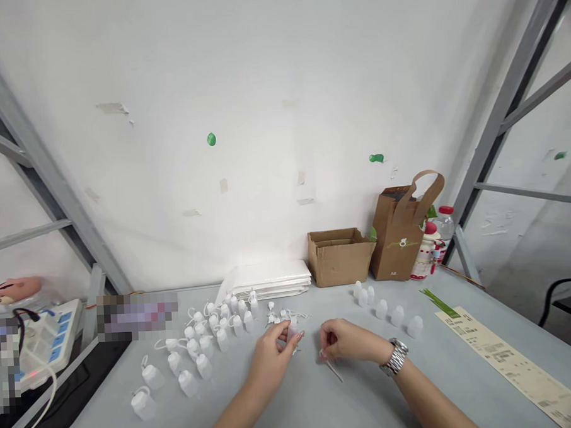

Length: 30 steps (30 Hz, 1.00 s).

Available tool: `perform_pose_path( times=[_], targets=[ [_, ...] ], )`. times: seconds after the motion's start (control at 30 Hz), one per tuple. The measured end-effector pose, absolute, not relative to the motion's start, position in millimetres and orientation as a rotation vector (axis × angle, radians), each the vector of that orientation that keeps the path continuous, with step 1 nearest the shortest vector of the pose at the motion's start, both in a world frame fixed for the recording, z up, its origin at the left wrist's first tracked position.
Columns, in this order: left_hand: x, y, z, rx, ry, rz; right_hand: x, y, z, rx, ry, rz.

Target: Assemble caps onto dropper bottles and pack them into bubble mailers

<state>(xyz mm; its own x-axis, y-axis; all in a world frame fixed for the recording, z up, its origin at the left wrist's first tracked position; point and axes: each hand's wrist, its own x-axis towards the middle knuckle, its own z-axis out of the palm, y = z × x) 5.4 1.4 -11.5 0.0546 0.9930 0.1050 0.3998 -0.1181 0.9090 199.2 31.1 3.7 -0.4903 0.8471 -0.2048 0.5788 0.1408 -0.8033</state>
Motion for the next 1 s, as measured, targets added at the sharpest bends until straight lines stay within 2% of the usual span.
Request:
perform_pose_path(
  times=[0.13, 0.3, 0.43, 0.6, 1.0],
  targets=[
    [7, -1, -11, 1.586, 1.352, 1.008, 198, 37, 3, -1.316, -1.815, 1.332],
    [12, -7, -10, 1.543, 1.15, 0.9, 198, 43, 3, -1.322, -1.635, 1.234],
    [16, -11, -15, 1.514, 1.086, 0.836, 191, 43, 1, -1.289, -1.443, 1.324],
    [16, -9, -19, 1.471, 1.086, 0.829, 180, 33, 4, -1.121, -1.439, 1.501],
    [12, -2, -17, 1.491, 1.155, 0.952, 175, 27, 9, -1.005, -1.501, 1.397]
  ],
)
